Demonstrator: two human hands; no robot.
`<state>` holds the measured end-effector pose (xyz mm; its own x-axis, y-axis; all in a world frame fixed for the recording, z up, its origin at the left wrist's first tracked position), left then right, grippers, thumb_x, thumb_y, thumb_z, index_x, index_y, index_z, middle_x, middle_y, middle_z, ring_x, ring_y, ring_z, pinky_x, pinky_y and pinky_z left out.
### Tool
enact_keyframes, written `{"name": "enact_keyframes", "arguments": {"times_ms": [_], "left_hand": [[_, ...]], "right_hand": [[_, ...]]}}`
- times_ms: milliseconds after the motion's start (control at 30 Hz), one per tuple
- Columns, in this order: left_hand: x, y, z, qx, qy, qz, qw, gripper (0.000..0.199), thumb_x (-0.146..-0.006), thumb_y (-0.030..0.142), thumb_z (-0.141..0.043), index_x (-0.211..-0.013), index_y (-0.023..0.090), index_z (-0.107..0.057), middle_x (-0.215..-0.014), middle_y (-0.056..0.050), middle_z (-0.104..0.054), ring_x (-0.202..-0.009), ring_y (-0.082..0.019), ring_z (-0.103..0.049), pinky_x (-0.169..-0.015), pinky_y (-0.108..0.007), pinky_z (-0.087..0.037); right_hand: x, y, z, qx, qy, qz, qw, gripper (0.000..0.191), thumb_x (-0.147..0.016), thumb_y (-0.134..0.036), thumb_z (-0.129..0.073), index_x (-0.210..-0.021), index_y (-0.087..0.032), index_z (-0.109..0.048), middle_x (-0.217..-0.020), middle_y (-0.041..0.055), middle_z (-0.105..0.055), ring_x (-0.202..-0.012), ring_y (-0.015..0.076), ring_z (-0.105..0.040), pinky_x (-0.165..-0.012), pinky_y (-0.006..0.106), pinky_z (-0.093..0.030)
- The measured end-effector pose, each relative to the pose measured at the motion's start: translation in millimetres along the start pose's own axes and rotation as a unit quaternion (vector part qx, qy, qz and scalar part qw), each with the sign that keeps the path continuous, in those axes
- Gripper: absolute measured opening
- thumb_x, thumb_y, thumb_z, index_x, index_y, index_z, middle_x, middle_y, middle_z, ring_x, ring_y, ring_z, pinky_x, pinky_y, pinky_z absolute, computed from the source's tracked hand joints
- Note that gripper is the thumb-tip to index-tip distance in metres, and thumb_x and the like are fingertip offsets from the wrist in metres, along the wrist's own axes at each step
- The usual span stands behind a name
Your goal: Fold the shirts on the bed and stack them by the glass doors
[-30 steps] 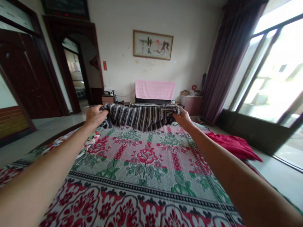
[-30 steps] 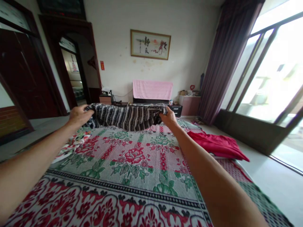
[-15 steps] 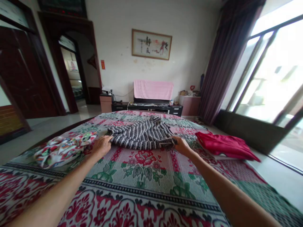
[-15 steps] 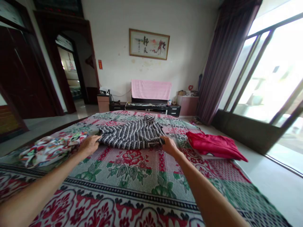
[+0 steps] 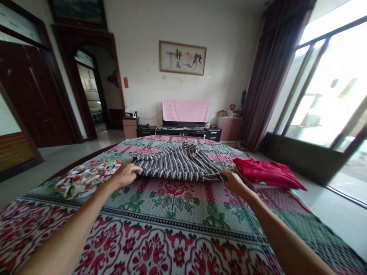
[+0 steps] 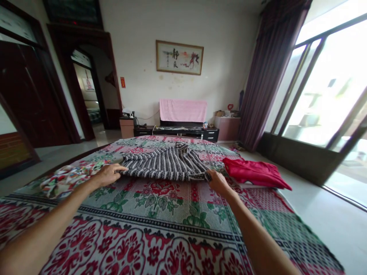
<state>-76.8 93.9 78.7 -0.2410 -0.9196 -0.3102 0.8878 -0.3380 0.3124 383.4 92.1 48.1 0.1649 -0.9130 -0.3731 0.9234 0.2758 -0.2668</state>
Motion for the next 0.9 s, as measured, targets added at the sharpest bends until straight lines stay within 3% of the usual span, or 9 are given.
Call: {"name": "enact_keyframes", "arguments": {"times_ms": [67, 133, 200, 300, 467, 600, 700, 800, 900], "left_hand": [[17, 3, -12.5, 0.079, -0.142, 0.021, 0.986, 0.035, -0.067, 0.032, -0.055, -0.095, 0.024, -0.074, -0.086, 0.001, -0.073, -0.083, -0.019, -0.065, -0.076, -0.024, -0.047], [29, 3, -14.7, 0.163, -0.195, 0.048, 0.966, 0.039, -0.07, 0.044, -0.058, -0.098, 0.023, -0.073, -0.076, 0.001, -0.071, -0.077, -0.018, -0.064, -0.072, -0.023, -0.047], [31, -5, -6.4, 0.191, -0.145, 0.093, 0.966, 0.045, -0.072, 0.053, -0.054, -0.098, 0.02, -0.072, -0.062, 0.001, -0.066, -0.068, -0.017, -0.062, -0.068, -0.024, -0.046], [31, -17, 3.8, 0.15, -0.07, 0.146, 0.975, 0.049, -0.072, 0.058, -0.052, -0.092, 0.017, -0.071, -0.058, 0.0, -0.063, -0.065, -0.018, -0.061, -0.064, -0.025, -0.046], [42, -11, -13.4, 0.094, -0.136, 0.107, 0.98, 0.059, -0.07, 0.058, -0.055, -0.112, 0.018, -0.066, -0.106, -0.006, -0.069, -0.097, -0.022, -0.063, -0.083, -0.026, -0.047], [49, -8, -37.3, 0.008, -0.164, 0.043, 0.985, 0.061, -0.061, 0.031, -0.063, -0.121, 0.019, -0.062, -0.133, -0.008, -0.055, -0.119, -0.024, -0.053, -0.099, -0.026, -0.039], [43, -17, -40.0, -0.054, -0.103, 0.059, 0.991, 0.053, -0.061, 0.012, -0.05, -0.11, 0.021, -0.069, -0.118, -0.007, -0.065, -0.113, -0.021, -0.057, -0.099, -0.025, -0.039], [38, -25, -23.6, -0.093, -0.022, 0.106, 0.99, 0.051, -0.06, 0.007, -0.044, -0.1, 0.024, -0.072, -0.105, -0.005, -0.071, -0.107, -0.022, -0.06, -0.097, -0.027, -0.04], [43, -25, -9.4, -0.072, -0.068, 0.136, 0.986, 0.039, -0.061, 0.012, -0.047, -0.087, 0.024, -0.073, -0.086, -0.004, -0.072, -0.092, -0.024, -0.065, -0.084, -0.029, -0.046]], "right_hand": [[8, 3, -7, -0.001, -0.094, 0.016, 0.995, 0.043, -0.057, -0.005, -0.047, -0.092, -0.018, -0.068, -0.096, 0.0071, -0.07, -0.089, 0.0194, -0.062, -0.081, 0.027, -0.045], [13, 3, -7, -0.015, -0.167, 0.033, 0.985, 0.044, -0.059, -0.007, -0.05, -0.097, -0.018, -0.068, -0.1, 0.0069, -0.069, -0.093, 0.02, -0.062, -0.084, 0.03, -0.045], [14, 0, 0, -0.029, -0.2, 0.033, 0.979, 0.045, -0.06, -0.009, -0.051, -0.101, -0.019, -0.068, -0.1, 0.0055, -0.07, -0.093, 0.0206, -0.062, -0.085, 0.031, -0.046], [8, -12, 17, -0.038, -0.154, 0.015, 0.987, 0.042, -0.064, -0.01, -0.05, -0.101, -0.02, -0.069, -0.099, 0.0051, -0.07, -0.092, 0.0216, -0.063, -0.086, 0.032, -0.045], [7, -49, 8, -0.03, -0.088, 0.015, 0.996, 0.041, -0.078, -0.03, -0.051, -0.116, -0.017, -0.062, -0.117, 0.0108, -0.065, -0.105, 0.0252, -0.06, -0.093, 0.036, -0.041], [12, -63, -24, 0.027, -0.106, 0.011, 0.994, 0.049, -0.074, -0.033, -0.057, -0.121, -0.018, -0.058, -0.116, 0.0117, -0.064, -0.103, 0.0266, -0.059, -0.089, 0.037, -0.041], [12, -66, -30, 0.03, -0.092, 0.031, 0.995, 0.04, -0.07, -0.014, -0.05, -0.106, -0.02, -0.066, -0.105, 0.0068, -0.067, -0.098, 0.021, -0.06, -0.088, 0.03, -0.04], [9, -67, -15, -0.012, -0.074, 0.051, 0.996, 0.034, -0.067, -0.01, -0.045, -0.087, -0.021, -0.07, -0.092, 0.003, -0.07, -0.087, 0.0177, -0.061, -0.082, 0.026, -0.042], [9, -65, 1, -0.06, -0.112, 0.057, 0.99, 0.027, -0.065, -0.012, -0.045, -0.072, -0.019, -0.07, -0.076, 0.001, -0.068, -0.072, 0.0155, -0.06, -0.07, 0.024, -0.043]]}}
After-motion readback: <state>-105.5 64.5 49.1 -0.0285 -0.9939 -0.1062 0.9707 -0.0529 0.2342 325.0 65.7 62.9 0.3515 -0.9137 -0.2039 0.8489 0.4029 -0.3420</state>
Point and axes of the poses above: each hand's wrist, its own x-axis away from the middle knuckle, its own z-axis out of the back of the hand, y = z × x, the point moved 6 cm from there along -x, towards the middle knuckle
